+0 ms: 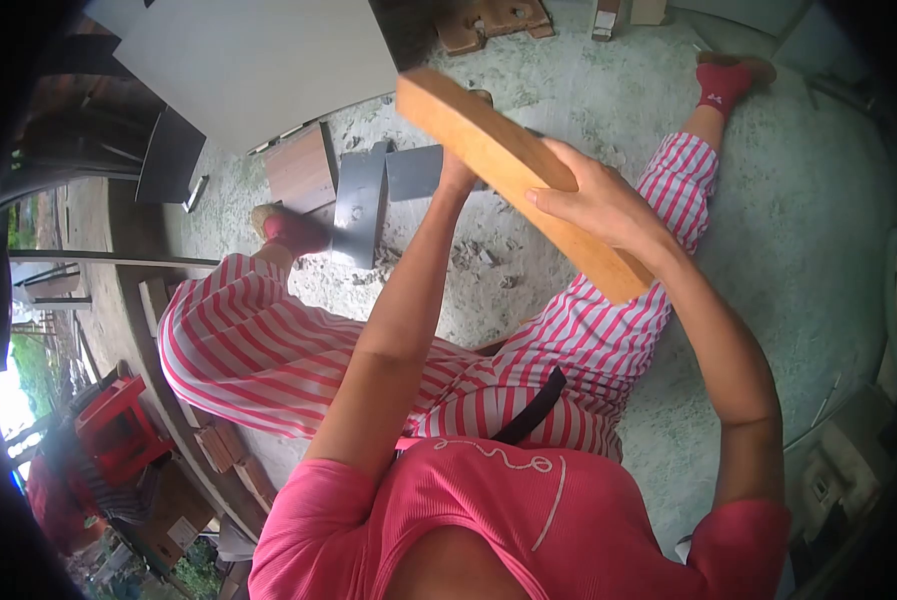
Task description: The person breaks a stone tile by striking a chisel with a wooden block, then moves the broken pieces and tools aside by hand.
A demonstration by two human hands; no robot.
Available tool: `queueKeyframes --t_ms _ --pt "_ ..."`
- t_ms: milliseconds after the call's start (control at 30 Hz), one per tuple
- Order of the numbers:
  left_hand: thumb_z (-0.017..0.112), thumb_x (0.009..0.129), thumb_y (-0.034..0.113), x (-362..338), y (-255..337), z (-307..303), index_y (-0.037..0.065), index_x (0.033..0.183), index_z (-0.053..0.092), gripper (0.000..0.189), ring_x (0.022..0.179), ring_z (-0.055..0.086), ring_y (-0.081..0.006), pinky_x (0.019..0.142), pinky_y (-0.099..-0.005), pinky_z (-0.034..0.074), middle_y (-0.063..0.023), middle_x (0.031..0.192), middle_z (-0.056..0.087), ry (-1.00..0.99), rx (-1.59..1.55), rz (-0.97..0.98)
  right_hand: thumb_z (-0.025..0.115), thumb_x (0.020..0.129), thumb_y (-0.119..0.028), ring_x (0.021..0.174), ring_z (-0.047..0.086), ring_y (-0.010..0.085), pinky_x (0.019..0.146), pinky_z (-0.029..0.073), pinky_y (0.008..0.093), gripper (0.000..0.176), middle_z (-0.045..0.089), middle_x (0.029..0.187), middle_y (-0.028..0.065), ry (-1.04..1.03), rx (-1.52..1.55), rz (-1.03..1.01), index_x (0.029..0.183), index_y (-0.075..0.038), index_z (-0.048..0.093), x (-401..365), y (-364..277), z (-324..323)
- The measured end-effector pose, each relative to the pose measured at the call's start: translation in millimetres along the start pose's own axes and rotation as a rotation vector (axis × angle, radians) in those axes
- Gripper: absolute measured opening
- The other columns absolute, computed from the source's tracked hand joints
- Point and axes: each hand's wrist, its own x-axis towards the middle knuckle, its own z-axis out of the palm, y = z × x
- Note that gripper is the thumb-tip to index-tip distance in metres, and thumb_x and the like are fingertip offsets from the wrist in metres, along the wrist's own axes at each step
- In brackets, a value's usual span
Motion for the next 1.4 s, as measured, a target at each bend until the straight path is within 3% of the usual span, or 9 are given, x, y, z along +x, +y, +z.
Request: queueKeyframes --t_ms 33,133,333,433,600,867,967,1067,1400 --pt "0.065 0.08 0.019 -9.8 -15.3 1.5 0.002 0.113 0.051 0.039 0.106 0.05 -0.0209 0.089 -0.0337 0.043 -0.0102 0.117 0.052 0.032 -0.454 -0.391 0.063 0.081 -0.033 0.11 0.054 0.0284 0.092 0.041 0.0359 0.066 0.054 0.121 0.0198 -0.067 0.059 0.009 0.133 -0.002 0.038 -2.5 -10.4 -3.4" --pt "0.066 0.077 0.016 -5.2 -2.6 -3.8 0.0 0.107 0.052 0.037 0.091 0.056 -0.0198 0.079 -0.0332 0.047 -0.0122 0.101 0.059 0.025 -0.041 -0.16 0.064 0.081 -0.03 0.109 0.056 0.0272 0.091 0.042 0.0329 0.064 0.054 0.121 0.0199 0.079 -0.05 -0.174 0.133 -0.001 0.038 -15.6 -55.9 -22.2" --pt "0.066 0.068 0.009 9.7 19.7 -6.8 -0.001 0.095 0.053 0.031 0.071 0.06 -0.0209 0.069 -0.0334 0.048 -0.0123 0.078 0.061 0.068 0.087 -0.361 0.062 0.083 -0.031 0.112 0.053 0.0274 0.094 0.041 0.0325 0.065 0.05 0.126 0.0218 0.257 0.393 -0.437 0.134 0.0 0.036 -11.6 -82.4 -33.1" --pt "0.066 0.069 0.01 8.6 28.4 -3.9 -0.001 0.093 0.053 0.029 0.07 0.058 -0.0216 0.068 -0.0336 0.048 -0.0135 0.078 0.061 0.088 0.011 -0.353 0.061 0.083 -0.036 0.12 0.047 0.0304 0.098 0.037 0.0356 0.068 0.047 0.128 0.0241 0.132 0.036 -0.054 0.135 0.0 0.035 7.6 9.3 9.3" --pt "0.065 0.07 0.011 9.2 17.3 -14.0 -0.001 0.092 0.053 0.027 0.069 0.057 -0.0195 0.068 -0.0326 0.047 -0.0129 0.078 0.061 0.032 0.087 -0.448 0.059 0.087 -0.03 0.105 0.053 0.015 0.088 0.043 0.0264 0.057 0.054 0.118 0.0131 0.229 0.428 -0.2 0.132 -0.001 0.04 -2.9 -39.1 -16.5" --pt "0.065 0.07 0.01 9.9 31.6 -11.9 -0.001 0.092 0.053 0.027 0.07 0.056 -0.0176 0.069 -0.0312 0.047 -0.0108 0.078 0.06 0.054 0.095 -0.446 0.058 0.086 -0.03 0.118 0.047 0.0257 0.102 0.034 0.034 0.067 0.049 0.124 0.0175 0.523 0.222 -0.346 0.138 0.0 0.028 3.5 -37.9 -4.6" --pt "0.065 0.071 0.01 12.7 27.9 -10.1 -0.001 0.092 0.052 0.027 0.069 0.055 -0.0159 0.068 -0.031 0.047 -0.0094 0.078 0.06 0.149 -0.157 -0.38 0.059 0.087 -0.027 0.123 0.042 0.0236 0.102 0.032 0.0315 0.067 0.045 0.131 0.017 0.185 -0.078 0.01 0.139 0.0 0.027 9.1 29.3 25.3" --pt "0.065 0.072 0.01 -1.1 21.1 -21.3 -0.003 0.093 0.052 0.028 0.069 0.055 -0.0148 0.067 -0.0305 0.047 -0.0089 0.078 0.06 0.1 -0.028 -0.424 0.062 0.084 -0.03 0.112 0.051 0.0197 0.095 0.039 0.0305 0.064 0.053 0.123 0.0153 0.227 0.439 -0.024 0.134 0.001 0.036 2.7 16.0 16.8" --pt "0.064 0.075 0.014 -6.5 8.3 -54.0 0.005 0.077 0.054 0.013 0.064 0.051 -0.0091 0.059 -0.0248 0.041 -0.0008 0.072 0.056 0.286 -0.017 -0.504 0.058 0.088 -0.027 0.11 0.049 0.0155 0.092 0.037 0.0282 0.054 0.052 0.12 0.0102 0.369 0.586 0.001 0.131 -0.001 0.04 -20.6 15.3 12.2"
